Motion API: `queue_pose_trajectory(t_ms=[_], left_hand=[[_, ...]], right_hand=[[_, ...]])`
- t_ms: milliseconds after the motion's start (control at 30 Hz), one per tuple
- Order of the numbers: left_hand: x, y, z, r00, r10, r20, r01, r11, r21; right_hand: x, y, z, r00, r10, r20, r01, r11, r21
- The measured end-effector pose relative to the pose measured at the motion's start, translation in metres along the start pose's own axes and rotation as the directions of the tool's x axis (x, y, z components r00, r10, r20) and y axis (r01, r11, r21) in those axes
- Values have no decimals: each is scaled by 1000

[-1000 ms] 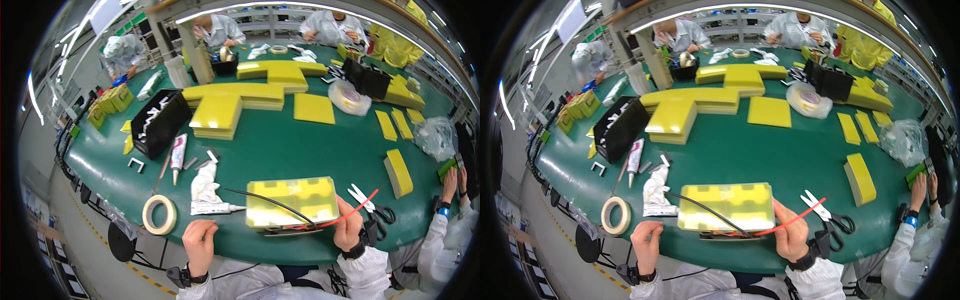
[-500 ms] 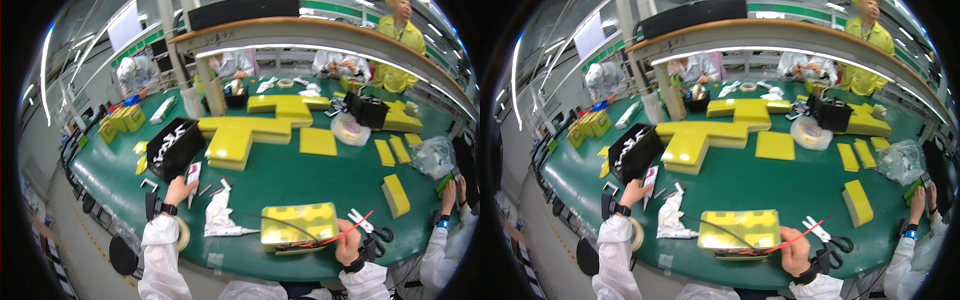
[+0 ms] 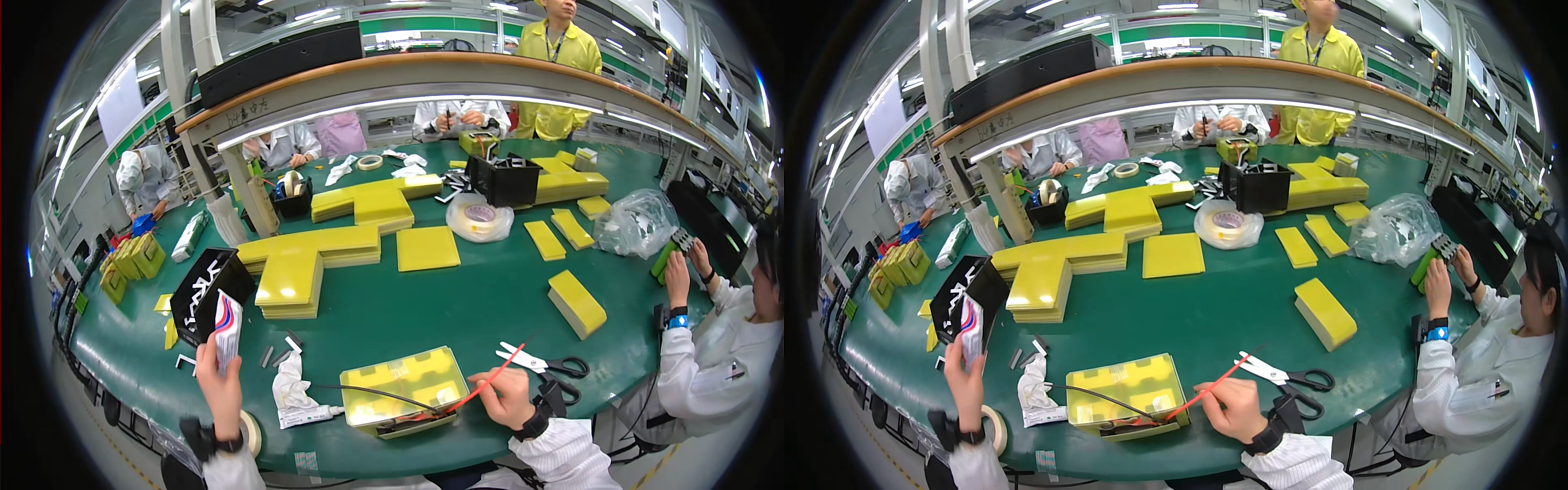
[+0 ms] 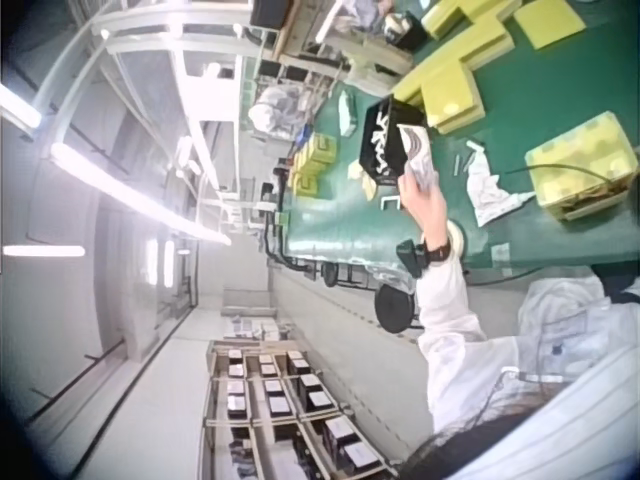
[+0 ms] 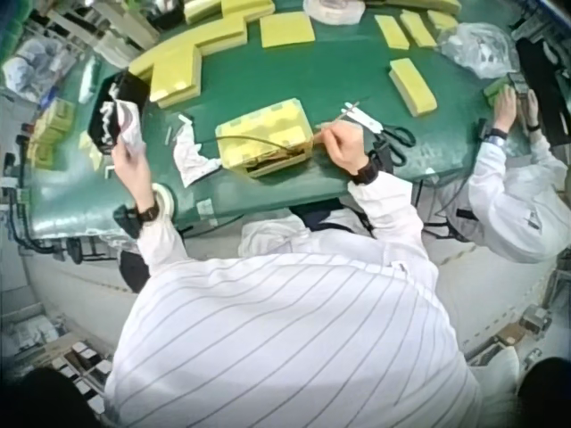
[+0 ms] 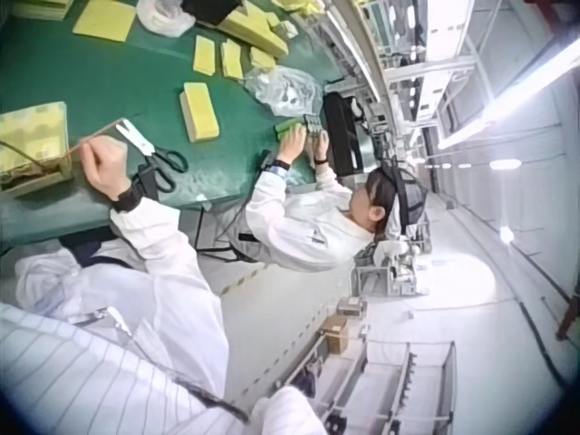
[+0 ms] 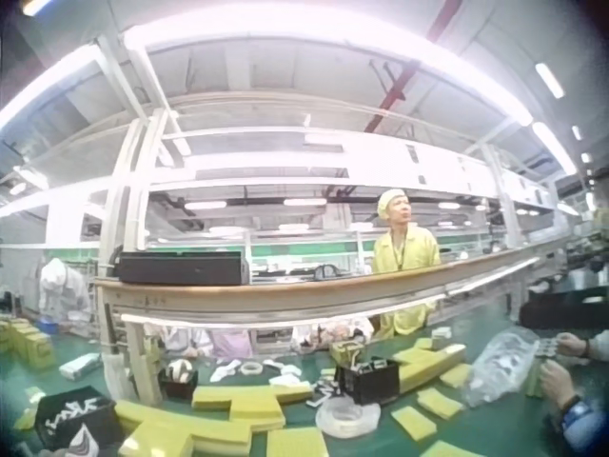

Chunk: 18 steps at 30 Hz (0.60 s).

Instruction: The recorder is assembling an electronic component, using scissors to cut tape and applying sealant/adhesive to the battery pack or housing.

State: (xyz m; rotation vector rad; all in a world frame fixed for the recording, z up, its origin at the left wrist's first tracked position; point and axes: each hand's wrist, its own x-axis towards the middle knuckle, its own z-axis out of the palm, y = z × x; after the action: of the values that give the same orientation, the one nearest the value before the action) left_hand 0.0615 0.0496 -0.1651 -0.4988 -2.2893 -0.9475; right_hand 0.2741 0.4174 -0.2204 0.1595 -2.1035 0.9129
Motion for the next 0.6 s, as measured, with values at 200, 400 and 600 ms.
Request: queue_pose_trajectory(t_ms=[200,400,600], left_hand=[[-99,119,-35,814,578,-61,-524,775,354],[-147,187,13,512,858,47,-859,509,57],[-160,160,20,635,641,-432,-691,721,53]], right_hand=[[-30,-32,-21,979,-204,-1,203,974,102],[-106,-77,-1,874,247,418,-485,406,774],[-98,-71,20,992,-40,-119,122,514,849]])
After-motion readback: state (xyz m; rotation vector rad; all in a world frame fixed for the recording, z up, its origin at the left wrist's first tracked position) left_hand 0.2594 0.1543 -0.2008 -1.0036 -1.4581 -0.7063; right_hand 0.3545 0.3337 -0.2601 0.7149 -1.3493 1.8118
